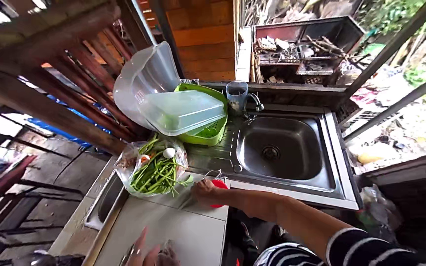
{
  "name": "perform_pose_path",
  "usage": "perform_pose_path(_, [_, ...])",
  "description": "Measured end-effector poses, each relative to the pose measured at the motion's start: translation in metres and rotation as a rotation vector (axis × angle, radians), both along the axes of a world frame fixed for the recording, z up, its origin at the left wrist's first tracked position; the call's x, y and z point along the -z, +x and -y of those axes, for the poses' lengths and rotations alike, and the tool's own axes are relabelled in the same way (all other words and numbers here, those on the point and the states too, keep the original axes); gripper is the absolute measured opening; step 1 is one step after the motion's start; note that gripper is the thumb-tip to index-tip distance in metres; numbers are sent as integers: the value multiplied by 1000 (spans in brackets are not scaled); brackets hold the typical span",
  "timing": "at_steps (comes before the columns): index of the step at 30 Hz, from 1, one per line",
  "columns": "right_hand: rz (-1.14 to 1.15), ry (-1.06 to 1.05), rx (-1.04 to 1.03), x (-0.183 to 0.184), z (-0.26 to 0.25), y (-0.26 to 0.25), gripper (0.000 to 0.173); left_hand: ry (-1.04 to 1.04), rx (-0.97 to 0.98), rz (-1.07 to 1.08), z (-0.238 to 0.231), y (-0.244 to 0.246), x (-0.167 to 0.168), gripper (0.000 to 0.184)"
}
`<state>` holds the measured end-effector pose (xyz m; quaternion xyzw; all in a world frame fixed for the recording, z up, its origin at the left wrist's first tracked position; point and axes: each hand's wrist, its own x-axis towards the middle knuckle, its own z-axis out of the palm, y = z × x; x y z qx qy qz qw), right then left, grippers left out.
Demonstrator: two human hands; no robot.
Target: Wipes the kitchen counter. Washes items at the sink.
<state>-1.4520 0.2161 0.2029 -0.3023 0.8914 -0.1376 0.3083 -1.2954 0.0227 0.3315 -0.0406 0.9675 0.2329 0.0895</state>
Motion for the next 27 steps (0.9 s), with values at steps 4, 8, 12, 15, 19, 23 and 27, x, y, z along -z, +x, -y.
perform_pose_path(4, [2, -209, 34, -8, -9, -10, 60, 266, 355, -227, -66, -104, -2, 44])
perform_pose_path(8, [-39, -422, 508, -45, -53, -24, 39, 454, 445, -90, -162, -208, 15, 36])
perform_pose_path(12, [124, -634, 1264, -6, -157, -57, 49, 987, 158, 167, -255, -287, 97, 32])
perform_pose_path(15, [286, -1003, 1684, 43, -245, -58, 64, 1204, -196, 384, -334, -322, 157, 43])
perform_pose_path(19, [494, -1354, 1850, 62, -320, -62, 57, 1299, -359, 327, -414, -340, 215, 50])
perform_pose_path(23, [535, -1628, 1778, 96, -350, -73, 41, 1334, -479, 156, -445, -338, 224, 40])
perform_pose_path(27, [555, -1765, 1724, 114, -349, -83, 38, 1472, -529, 196, -438, -343, 226, 25])
